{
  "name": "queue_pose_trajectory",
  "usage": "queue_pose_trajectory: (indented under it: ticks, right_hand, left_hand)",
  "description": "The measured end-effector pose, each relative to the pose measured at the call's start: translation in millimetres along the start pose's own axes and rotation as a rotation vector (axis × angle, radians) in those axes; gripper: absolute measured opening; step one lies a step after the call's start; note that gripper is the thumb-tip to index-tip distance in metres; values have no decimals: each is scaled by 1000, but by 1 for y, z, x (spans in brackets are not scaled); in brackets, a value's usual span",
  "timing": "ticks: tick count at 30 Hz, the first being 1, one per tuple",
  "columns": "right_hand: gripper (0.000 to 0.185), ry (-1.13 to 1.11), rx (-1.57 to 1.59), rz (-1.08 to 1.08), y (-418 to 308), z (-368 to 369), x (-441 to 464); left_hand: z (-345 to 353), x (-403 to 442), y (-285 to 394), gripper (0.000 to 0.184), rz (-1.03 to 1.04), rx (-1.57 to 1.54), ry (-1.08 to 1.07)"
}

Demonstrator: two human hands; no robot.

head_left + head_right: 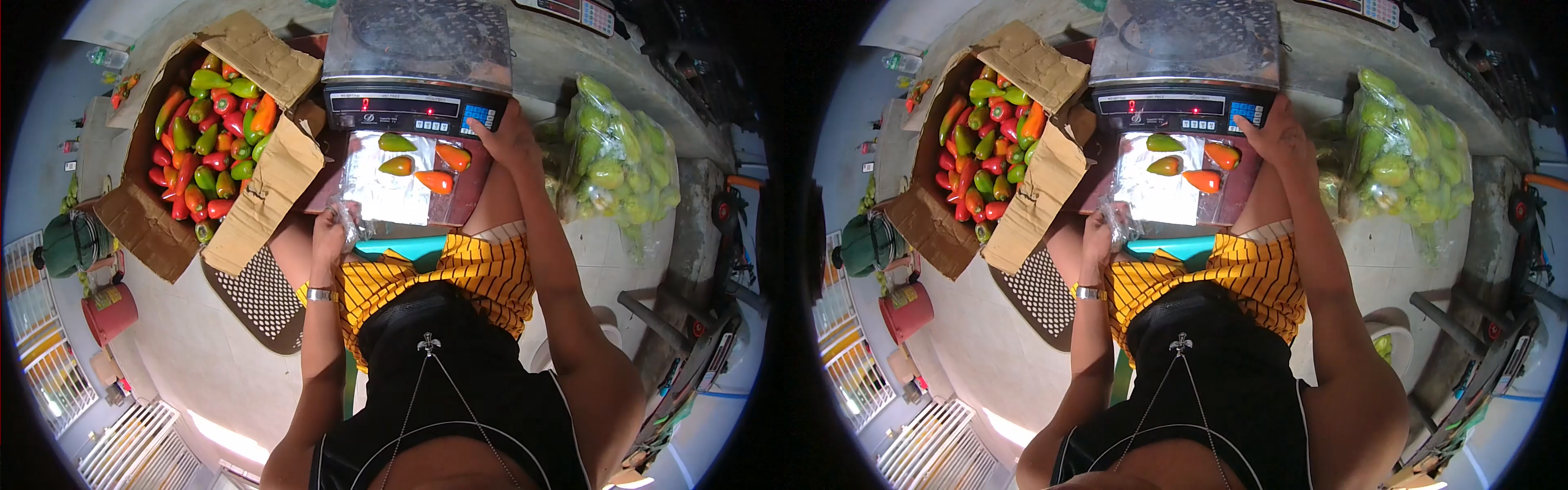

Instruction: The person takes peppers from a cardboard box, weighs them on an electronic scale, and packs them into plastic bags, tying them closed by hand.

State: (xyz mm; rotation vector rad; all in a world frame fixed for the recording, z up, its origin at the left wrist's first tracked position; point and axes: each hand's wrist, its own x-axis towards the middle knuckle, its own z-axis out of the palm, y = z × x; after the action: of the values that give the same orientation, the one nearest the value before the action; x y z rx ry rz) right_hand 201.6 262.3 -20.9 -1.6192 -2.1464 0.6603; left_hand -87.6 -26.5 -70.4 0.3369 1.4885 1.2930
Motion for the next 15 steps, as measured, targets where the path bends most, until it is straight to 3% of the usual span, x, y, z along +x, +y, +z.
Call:
queue_pose_trajectory:
  ticks: [15]
  right_hand:
    - [89,20,-152,180,-29,0,-7]
  left_hand:
    - [-4,1,-4,20,15,-4,-17]
